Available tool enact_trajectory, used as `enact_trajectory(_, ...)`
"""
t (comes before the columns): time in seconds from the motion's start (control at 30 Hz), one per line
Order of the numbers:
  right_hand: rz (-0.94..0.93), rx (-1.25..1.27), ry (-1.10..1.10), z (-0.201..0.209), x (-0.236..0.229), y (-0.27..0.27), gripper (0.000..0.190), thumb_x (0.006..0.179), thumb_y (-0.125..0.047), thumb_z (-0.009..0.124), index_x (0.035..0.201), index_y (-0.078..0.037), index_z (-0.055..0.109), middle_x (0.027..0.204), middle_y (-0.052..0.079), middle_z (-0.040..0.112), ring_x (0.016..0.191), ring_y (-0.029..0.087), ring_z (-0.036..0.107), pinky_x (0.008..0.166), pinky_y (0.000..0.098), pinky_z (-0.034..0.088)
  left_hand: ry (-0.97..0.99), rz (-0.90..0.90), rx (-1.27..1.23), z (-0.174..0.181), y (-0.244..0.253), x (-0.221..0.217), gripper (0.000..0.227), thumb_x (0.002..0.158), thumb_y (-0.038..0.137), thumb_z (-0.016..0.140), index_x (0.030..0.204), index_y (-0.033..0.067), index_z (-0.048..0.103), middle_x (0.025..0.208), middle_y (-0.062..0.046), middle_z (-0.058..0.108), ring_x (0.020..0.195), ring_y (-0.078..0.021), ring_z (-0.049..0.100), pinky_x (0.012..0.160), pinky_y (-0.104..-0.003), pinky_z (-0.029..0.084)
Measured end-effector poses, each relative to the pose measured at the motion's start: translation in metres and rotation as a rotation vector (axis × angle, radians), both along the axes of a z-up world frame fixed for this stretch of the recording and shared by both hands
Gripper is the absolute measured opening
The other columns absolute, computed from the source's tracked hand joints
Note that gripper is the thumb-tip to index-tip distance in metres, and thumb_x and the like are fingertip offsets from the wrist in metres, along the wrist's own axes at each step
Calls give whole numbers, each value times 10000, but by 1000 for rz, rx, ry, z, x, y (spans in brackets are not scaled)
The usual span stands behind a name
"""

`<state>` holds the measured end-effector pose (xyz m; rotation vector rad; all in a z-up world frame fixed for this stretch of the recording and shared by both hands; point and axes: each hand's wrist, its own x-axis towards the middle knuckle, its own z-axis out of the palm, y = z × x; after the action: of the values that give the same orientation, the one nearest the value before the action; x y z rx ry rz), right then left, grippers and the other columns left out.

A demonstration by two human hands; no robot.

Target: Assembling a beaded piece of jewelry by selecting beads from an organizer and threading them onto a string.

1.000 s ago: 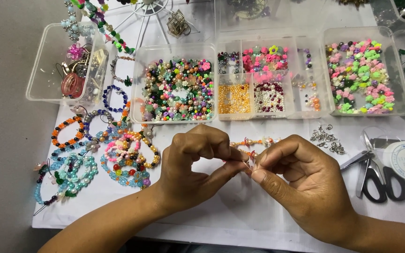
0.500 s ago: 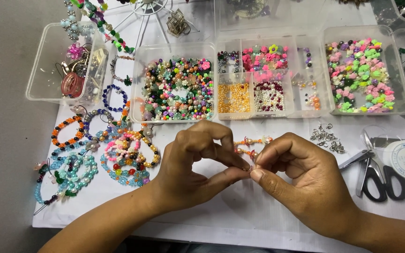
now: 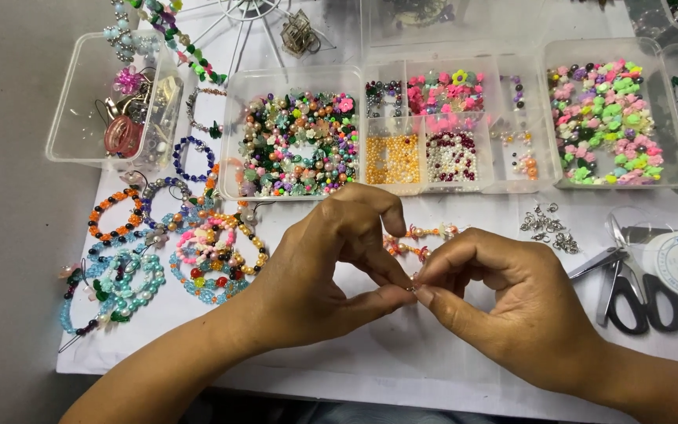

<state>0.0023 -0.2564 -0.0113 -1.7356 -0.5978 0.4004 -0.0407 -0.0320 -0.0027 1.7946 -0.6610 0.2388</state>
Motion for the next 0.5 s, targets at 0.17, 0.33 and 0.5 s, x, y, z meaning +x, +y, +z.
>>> enact_trajectory(0.17,94,-28,-302,11,5,4,112,842,-90,753,942,-125,788,828,-7,802,706,94,727,702,226,584,147,-41,-13,8,0,0,554,898,-42,780,1183,109,329,1223,-143,452,732,-195,764,710,-278,677)
enact_trajectory(0.33,284,-56,-486,8,15,-1,251,860,-57,725,1069,-179,791,885,-24,784,759,127,759,736,256,570,198,-109,68,14,0,3,631,870,-65,793,1238,101,308,1255,-139,437,729,-196,747,698,-279,683)
enact_trajectory(0.5,293,-45,-609,2,20,-2,100,835,-130,800,930,-114,774,866,8,799,805,158,794,803,304,612,238,-109,151,16,-4,8,639,821,-91,792,1206,79,311,1274,-135,449,684,-199,789,617,-262,629)
